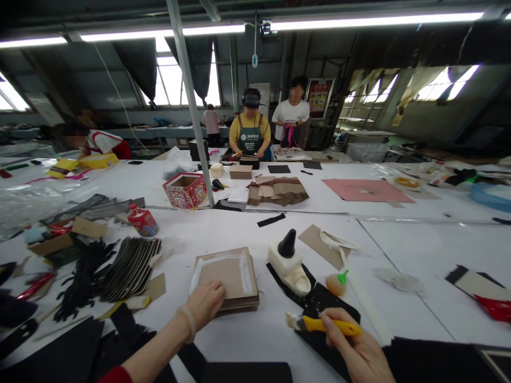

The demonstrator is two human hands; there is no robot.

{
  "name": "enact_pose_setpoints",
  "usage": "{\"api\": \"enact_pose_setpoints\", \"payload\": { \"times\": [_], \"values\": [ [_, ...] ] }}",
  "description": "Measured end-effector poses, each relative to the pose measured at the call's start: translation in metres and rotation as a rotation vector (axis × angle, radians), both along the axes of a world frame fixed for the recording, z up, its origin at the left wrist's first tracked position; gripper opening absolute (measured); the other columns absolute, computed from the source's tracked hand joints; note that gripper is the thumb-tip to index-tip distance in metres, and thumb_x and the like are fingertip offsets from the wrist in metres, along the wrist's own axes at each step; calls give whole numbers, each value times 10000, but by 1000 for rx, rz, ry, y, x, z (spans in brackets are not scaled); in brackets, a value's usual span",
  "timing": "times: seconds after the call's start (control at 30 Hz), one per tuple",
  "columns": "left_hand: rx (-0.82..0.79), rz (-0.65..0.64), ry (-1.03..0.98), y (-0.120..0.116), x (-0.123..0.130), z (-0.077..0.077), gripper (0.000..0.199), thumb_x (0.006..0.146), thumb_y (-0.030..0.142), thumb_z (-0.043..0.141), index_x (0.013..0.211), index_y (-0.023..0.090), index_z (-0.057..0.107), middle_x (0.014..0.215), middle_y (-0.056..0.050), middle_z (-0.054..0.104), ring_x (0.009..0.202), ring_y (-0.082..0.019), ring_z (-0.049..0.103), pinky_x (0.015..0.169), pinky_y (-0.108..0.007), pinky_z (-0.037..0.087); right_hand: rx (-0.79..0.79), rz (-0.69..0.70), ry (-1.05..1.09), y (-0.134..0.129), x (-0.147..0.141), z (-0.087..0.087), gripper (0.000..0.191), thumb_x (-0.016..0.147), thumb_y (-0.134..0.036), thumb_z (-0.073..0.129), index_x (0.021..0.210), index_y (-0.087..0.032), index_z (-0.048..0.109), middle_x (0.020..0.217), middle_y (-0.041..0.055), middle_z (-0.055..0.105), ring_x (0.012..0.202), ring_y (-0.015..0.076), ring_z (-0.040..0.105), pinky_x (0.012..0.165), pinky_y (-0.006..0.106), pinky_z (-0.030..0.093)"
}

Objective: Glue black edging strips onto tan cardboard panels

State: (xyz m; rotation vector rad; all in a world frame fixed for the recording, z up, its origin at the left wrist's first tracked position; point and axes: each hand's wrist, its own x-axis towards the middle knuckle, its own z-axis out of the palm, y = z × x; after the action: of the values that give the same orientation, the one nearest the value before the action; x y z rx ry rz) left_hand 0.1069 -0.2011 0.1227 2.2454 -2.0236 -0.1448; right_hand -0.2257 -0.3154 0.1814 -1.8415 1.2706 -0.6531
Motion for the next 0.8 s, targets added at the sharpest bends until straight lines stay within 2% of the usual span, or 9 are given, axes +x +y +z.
{"api": "enact_pose_setpoints", "payload": {
  "times": [0.13, 0.27, 0.33, 0.4, 0.47, 0.57, 0.67, 0.73, 0.8],
  "values": [
    [-181, 43, 19, 7, 1, 19, 182, 789, 64, 433, 818, 167, 580, 879, -56, 642, 804, -181, 609, 687, -282, 494, -82, 131, 84, 15, -16, 10, 350, 839, -541, 427, 689, -236, 511, 705, 17, 529, 648, 173, 527, 615, 254, 466],
    [-486, 226, 112, 27, -1, 52, 193, 883, 188, 374, 907, 177, 565, 975, -79, 646, 883, -175, 617, 772, -286, 495, -49, 222, 161, 31, -11, 10, 391, 876, -532, 354, 642, -221, 401, 646, -10, 453, 592, 143, 466, 539, 232, 402],
    [-681, 423, 433, 40, -13, 65, 133, 849, 295, 492, 870, 189, 569, 903, -53, 668, 821, -172, 633, 741, -273, 512, 17, 287, 182, 42, -2, 8, 412, 887, -530, 323, 633, -213, 390, 631, -16, 441, 592, 136, 448, 543, 229, 376],
    [-811, 646, 968, 52, -34, 70, 199, 747, 376, 636, 785, 196, 561, 756, -10, 674, 705, -163, 635, 653, -256, 529, 67, 330, 194, 55, 12, 6, 436, 888, -529, 313, 606, -205, 384, 608, -23, 423, 578, 125, 417, 542, 230, 347],
    [-830, 813, 1461, 63, -61, 67, 287, 642, 388, 734, 720, 192, 539, 693, 9, 669, 687, -164, 637, 626, -255, 538, 101, 362, 191, 69, 25, 6, 449, 882, -525, 326, 579, -198, 380, 577, -33, 398, 559, 115, 384, 533, 233, 314],
    [-757, 975, 1886, 77, -102, 52, 346, 526, 302, 817, 689, 179, 537, 770, -14, 690, 779, -185, 653, 688, -279, 553, 159, 414, 131, 89, 41, 5, 430, 871, -496, 366, 581, -186, 439, 570, -36, 413, 568, 111, 391, 539, 233, 294],
    [-581, 1081, 2078, 92, -135, 32, 343, 497, 208, 829, 677, 182, 537, 785, -22, 694, 802, -197, 665, 701, -286, 561, 243, 342, 66, 105, 43, -2, 408, 837, -481, 430, 565, -180, 474, 554, -34, 433, 555, 106, 396, 517, 229, 285],
    [-506, 1140, 2121, 106, -149, 16, 327, 531, 188, 806, 741, 197, 555, 815, -24, 698, 850, -214, 665, 742, -309, 560, 320, 277, 0, 112, 37, -9, 395, 818, -478, 456, 551, -187, 456, 527, -37, 436, 527, 98, 384, 500, 225, 282],
    [-476, 1201, 2109, 127, -157, -2, 345, 575, 232, 781, 846, 223, 568, 872, -29, 700, 897, -238, 659, 788, -358, 553, 415, 274, -73, 117, 23, -17, 372, 807, -476, 465, 566, -194, 437, 510, -44, 444, 482, 82, 350, 471, 220, 263]
  ]
}}
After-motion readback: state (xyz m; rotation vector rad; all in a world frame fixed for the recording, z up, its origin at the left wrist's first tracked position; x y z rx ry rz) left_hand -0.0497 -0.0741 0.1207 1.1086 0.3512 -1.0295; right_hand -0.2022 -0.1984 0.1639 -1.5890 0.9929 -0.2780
